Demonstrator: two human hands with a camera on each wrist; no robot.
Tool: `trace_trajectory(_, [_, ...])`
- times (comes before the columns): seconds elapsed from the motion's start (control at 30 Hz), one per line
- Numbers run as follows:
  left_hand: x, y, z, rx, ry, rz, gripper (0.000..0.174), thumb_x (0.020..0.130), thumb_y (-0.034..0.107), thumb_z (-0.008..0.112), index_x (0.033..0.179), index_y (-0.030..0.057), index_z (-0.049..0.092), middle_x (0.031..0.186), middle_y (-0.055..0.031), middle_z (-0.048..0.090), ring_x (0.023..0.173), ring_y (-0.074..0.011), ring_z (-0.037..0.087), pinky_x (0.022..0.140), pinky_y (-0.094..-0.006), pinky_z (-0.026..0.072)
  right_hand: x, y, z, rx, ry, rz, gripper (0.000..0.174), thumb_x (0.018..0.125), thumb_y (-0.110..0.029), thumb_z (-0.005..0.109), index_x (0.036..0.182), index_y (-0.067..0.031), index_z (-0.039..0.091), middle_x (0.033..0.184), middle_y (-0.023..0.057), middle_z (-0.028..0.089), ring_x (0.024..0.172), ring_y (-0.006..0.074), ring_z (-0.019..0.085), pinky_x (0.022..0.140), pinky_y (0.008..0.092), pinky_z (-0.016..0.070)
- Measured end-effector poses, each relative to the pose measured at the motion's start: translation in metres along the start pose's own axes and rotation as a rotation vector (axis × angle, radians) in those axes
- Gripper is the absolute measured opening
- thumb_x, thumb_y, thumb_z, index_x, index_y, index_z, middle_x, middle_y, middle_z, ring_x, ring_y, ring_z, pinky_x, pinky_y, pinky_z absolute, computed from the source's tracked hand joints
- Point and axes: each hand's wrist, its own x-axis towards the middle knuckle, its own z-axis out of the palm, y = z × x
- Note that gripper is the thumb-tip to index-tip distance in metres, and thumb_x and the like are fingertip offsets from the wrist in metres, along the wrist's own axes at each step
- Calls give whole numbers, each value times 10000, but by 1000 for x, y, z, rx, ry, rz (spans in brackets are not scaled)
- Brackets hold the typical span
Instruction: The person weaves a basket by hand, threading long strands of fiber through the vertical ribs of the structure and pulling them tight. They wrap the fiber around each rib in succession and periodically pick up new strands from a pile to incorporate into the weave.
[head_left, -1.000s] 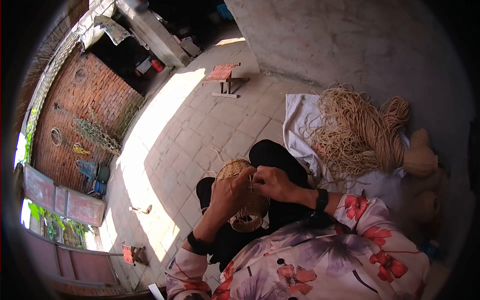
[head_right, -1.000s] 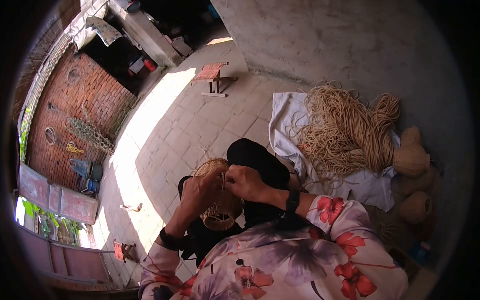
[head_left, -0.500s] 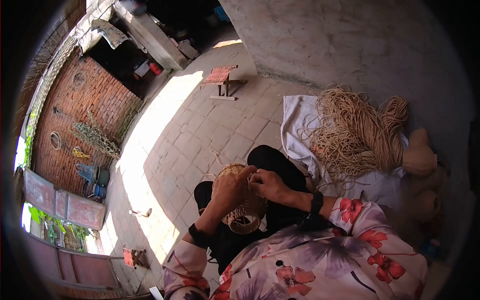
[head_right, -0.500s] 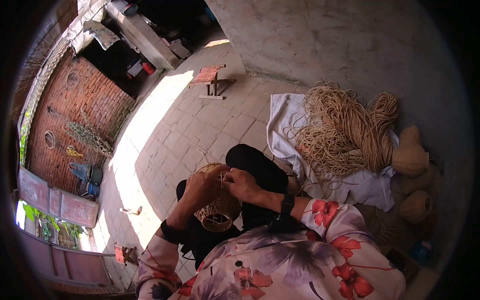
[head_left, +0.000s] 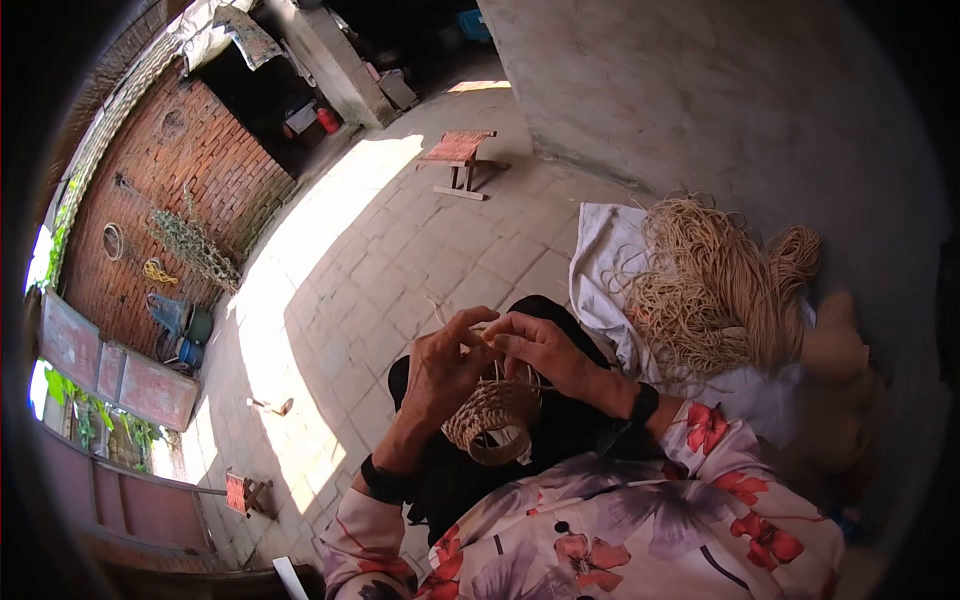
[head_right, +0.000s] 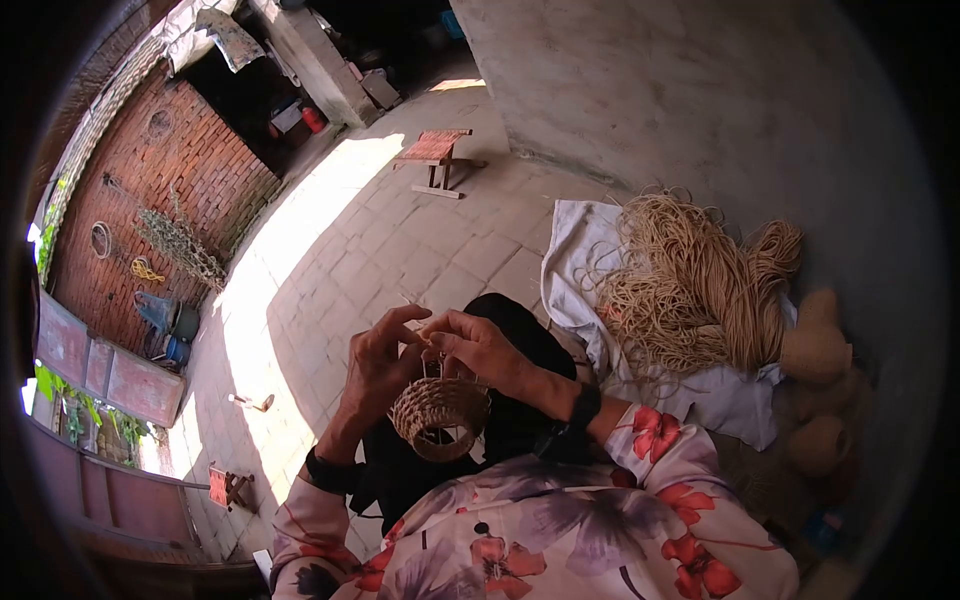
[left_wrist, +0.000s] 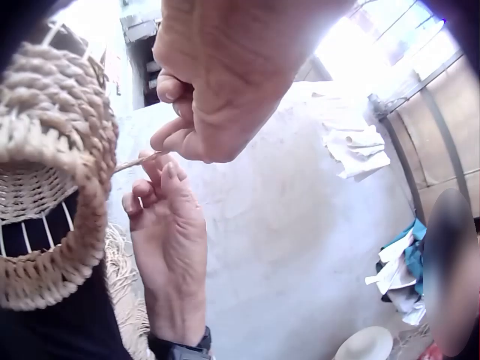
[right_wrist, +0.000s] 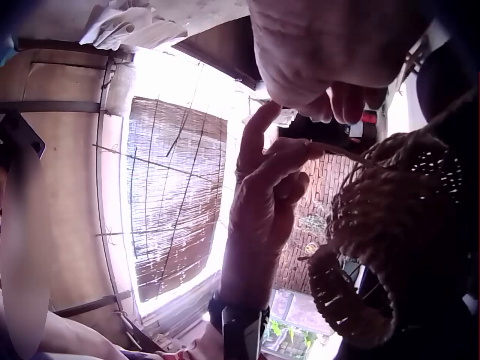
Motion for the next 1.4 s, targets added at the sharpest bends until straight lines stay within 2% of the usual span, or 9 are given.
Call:
trace_trajectory(0.07, [0,7,-12,-27,66,18,319,762,-19,610,1070,64,610,656,12,626,512,-23,462,473,-211,363,3,2,4,8,-3,-1,166,930,-185,566,952,-29,618,814,-20,590,644,22,540,566,180,433])
trace_trajectory(0.23, [-12,-9,-15,-113,23,-56,388,765,2,620,1141,81,568,732,-30,674,516,-35,480,483,-226,384,1,-4,2,-236,59,7,130,876,-163,611,875,-33,619,739,-3,594,617,93,574,559,226,440])
trace_trajectory(0.3, [-17,-18,-14,-129,2,-111,418,767,15,623,1172,89,548,767,-51,691,519,-43,494,491,-235,398,2,-2,-5,-919,115,-270,73,809,-111,644,831,-46,618,785,33,559,683,133,568,584,282,454])
trace_trajectory(0.5, [-23,-48,1,123,-115,-156,478,742,103,583,1210,183,532,817,-65,699,743,-292,665,650,-388,508,16,7,9,-1275,8,-443,108,715,-128,637,786,-50,615,888,85,535,862,255,583,676,382,488])
trace_trajectory(0.83, [-27,-53,3,147,97,-69,430,728,17,559,1144,123,555,726,-82,674,624,-248,652,590,-341,504,20,19,18,-1149,74,-494,102,731,-90,628,824,-49,614,865,102,551,802,278,593,667,374,488])
trace_trajectory(0.9, [-26,-45,-18,101,203,-64,378,745,-59,544,1095,85,559,667,-75,639,561,-187,625,532,-299,488,24,11,24,-920,168,-357,107,823,-117,637,849,-16,612,773,44,546,667,134,559,610,261,457])
trace_trajectory(1.0, [-29,-33,-34,104,216,-37,366,748,-81,548,1084,63,555,647,-70,623,563,-147,617,528,-269,483,34,-1,44,-426,-25,-91,91,879,-106,600,887,-16,611,769,39,607,638,108,572,586,249,457])
trace_trajectory(1.23, [-52,-44,-34,-220,198,-190,436,784,-34,589,1197,72,503,746,-91,668,653,-108,617,592,-249,483,33,18,42,-331,-72,-35,92,871,-104,618,888,-14,627,762,47,625,642,87,569,572,230,447])
trace_trajectory(1.4, [-73,-65,-28,-167,153,-350,497,806,48,588,1284,100,465,878,-133,702,723,-156,636,695,-290,503,37,-1,47,-1331,-151,-407,111,703,-99,650,809,-66,650,885,99,581,772,256,608,666,351,490])
